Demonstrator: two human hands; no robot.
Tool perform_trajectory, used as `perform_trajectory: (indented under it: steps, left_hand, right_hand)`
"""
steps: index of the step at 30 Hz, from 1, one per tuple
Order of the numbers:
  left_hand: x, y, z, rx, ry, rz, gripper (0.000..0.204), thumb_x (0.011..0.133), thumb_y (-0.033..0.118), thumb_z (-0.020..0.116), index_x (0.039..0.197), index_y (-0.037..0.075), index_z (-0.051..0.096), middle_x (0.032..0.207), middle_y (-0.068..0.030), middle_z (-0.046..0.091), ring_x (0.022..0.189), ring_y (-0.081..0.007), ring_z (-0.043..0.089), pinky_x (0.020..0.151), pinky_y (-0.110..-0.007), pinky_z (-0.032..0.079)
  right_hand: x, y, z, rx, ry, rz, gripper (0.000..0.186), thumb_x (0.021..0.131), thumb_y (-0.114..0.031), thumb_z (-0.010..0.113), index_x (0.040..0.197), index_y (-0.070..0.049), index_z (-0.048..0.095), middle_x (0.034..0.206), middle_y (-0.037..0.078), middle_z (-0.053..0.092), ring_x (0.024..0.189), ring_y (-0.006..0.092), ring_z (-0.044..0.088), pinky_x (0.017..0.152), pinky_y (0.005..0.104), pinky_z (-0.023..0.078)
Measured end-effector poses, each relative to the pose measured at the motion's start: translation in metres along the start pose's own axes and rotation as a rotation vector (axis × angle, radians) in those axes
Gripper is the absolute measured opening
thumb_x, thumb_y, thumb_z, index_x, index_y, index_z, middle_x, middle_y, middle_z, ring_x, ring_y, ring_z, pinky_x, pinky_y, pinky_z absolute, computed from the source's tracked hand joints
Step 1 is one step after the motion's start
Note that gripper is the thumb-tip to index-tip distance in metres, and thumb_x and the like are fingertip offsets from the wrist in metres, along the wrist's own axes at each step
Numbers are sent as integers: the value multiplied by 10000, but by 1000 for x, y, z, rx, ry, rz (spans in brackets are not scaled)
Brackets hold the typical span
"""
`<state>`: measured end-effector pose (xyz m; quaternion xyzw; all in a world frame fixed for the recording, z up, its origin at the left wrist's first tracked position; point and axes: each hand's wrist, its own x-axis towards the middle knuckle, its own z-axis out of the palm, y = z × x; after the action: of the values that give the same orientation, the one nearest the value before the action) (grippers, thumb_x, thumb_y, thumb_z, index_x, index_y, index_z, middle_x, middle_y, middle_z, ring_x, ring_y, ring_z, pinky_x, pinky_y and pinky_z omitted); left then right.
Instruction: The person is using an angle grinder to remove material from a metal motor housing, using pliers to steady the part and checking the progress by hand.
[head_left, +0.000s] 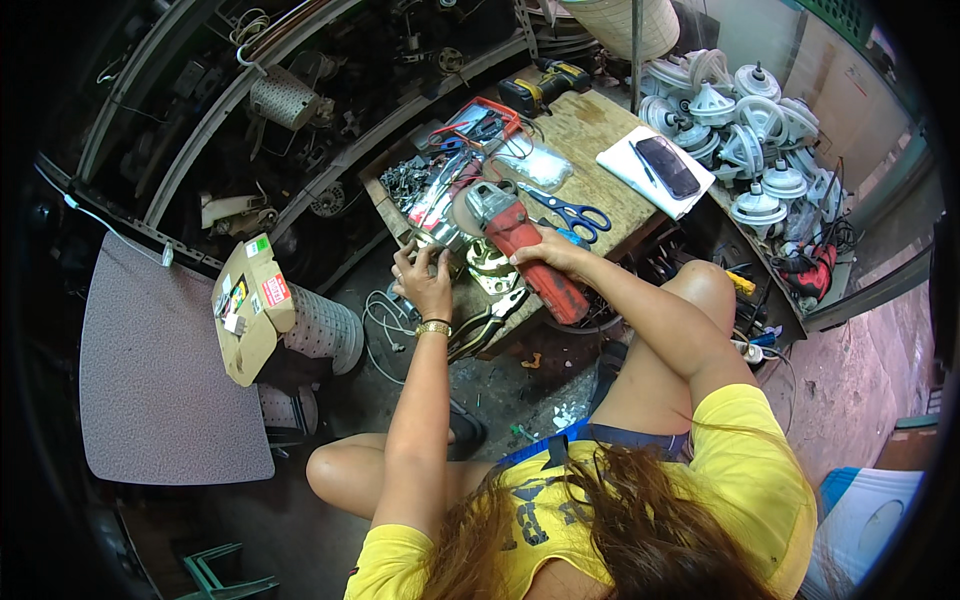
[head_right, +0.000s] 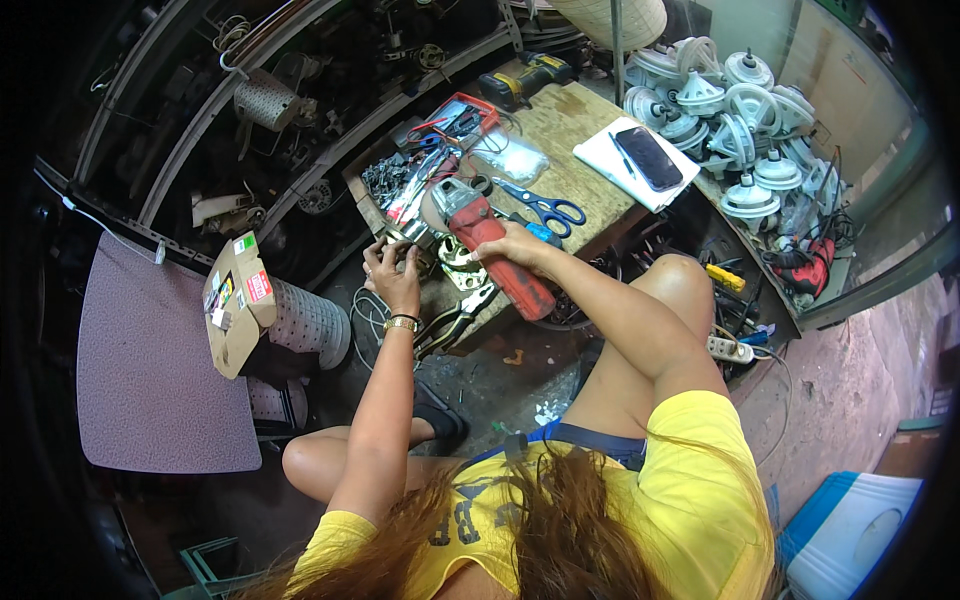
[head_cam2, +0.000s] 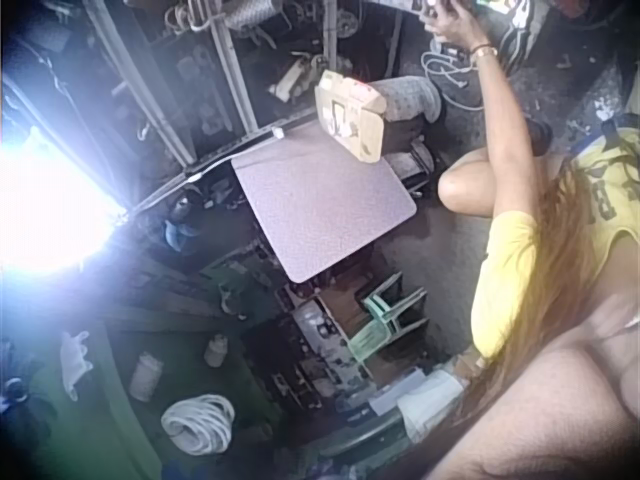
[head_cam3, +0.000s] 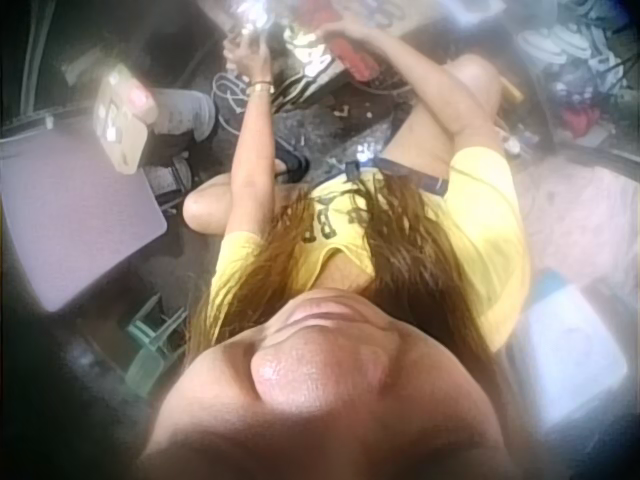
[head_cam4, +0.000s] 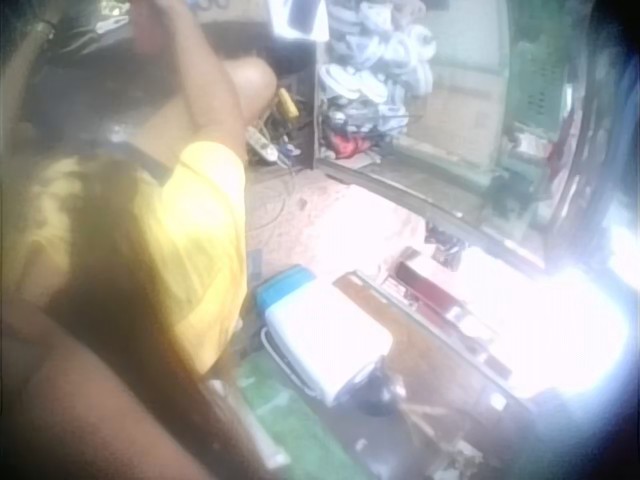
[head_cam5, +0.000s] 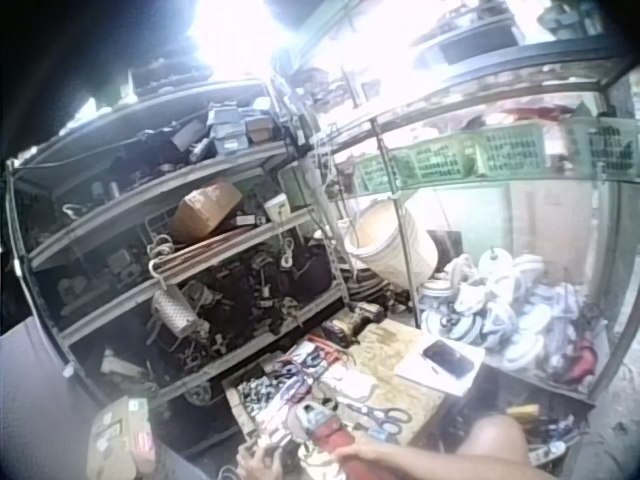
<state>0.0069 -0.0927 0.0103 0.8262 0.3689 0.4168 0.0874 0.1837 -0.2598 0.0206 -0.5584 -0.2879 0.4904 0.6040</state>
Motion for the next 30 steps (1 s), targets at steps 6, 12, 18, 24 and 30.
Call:
perform_trajectory:
  steps: [6, 12, 18, 24, 30]
  left_hand:
    - [-1, -1, -2, 17, 0, 9, 159, 761, 277, 759, 893, 208, 704, 1137, -23, 552, 1046, -231, 533, 828, -466, 317]
    - [0, -2, 0, -4, -4, 24, 158, 765, 278, 752, 895, 204, 702, 1143, -20, 547, 1031, -237, 536, 831, -470, 322]
    - [-1, -11, 3, -71, -32, -10, 149, 771, 303, 741, 887, 219, 700, 1173, -1, 528, 1088, -252, 495, 860, -496, 317]
    - [-1, -4, 1, -51, -39, -7, 148, 770, 298, 744, 885, 216, 701, 1173, -2, 527, 1090, -256, 489, 862, -503, 315]
    - [-2, -6, 2, -35, -32, -10, 155, 768, 301, 745, 887, 212, 701, 1173, -4, 526, 1083, -257, 489, 861, -498, 316]
  right_hand:
    - [3, 3, 3, 15, -18, 43, 612, 660, -239, 795, 1162, -19, 522, 952, 98, 615, 791, 176, 616, 700, 323, 524]
    - [8, 7, 2, -10, -31, 43, 583, 669, -241, 783, 1155, -30, 540, 954, 86, 622, 802, 171, 612, 724, 320, 515]
    - [12, 7, 3, -10, -47, 32, 584, 671, -240, 780, 1161, -30, 543, 951, 83, 623, 820, 168, 611, 725, 325, 515]
    - [13, 7, 0, -24, -43, 30, 607, 665, -237, 785, 1180, -25, 543, 958, 85, 625, 824, 169, 614, 726, 327, 516]
    - [9, -1, 3, -33, -50, 42, 606, 657, -241, 792, 1169, -22, 553, 983, 94, 625, 834, 176, 615, 743, 324, 513]
